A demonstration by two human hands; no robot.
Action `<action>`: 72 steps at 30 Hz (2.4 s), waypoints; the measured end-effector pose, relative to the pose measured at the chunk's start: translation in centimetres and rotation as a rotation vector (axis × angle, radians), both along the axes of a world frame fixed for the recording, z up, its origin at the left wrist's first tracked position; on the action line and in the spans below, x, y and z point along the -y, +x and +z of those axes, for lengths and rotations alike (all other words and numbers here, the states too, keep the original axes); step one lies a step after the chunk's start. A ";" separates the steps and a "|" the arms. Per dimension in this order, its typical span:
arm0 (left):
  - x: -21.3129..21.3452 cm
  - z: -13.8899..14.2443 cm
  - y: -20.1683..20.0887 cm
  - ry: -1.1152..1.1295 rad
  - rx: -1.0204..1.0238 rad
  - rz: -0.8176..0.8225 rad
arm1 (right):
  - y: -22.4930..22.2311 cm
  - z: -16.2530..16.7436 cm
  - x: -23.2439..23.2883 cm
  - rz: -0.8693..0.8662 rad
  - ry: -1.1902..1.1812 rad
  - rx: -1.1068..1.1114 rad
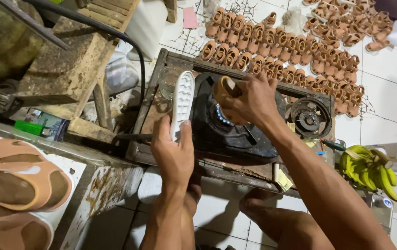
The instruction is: The person sits on the floor holding a sandal upper stretched over a wooden last. They use a curved blade to trim and press the edge of the upper, then hold the white rubber sole over a gas burner flame and press the heated sole onto the lasted upper, fitting it by hand.
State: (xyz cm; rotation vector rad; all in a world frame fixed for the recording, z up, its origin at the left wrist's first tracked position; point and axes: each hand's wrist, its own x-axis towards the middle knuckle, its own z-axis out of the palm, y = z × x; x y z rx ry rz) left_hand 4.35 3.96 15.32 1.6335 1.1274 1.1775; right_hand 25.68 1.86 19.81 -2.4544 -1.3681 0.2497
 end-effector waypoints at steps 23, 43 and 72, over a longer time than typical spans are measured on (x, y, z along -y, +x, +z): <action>3.9 -0.5 -1.8 -0.879 1.011 -0.362 | 1.0 2.7 11.1 -0.041 0.071 -0.622; 27.7 6.7 -7.2 -0.915 0.801 -0.904 | -22.8 0.8 39.9 -0.505 0.966 -0.903; 32.2 5.4 -9.5 -0.749 0.765 -0.845 | -26.0 1.7 40.4 -0.244 1.006 -0.393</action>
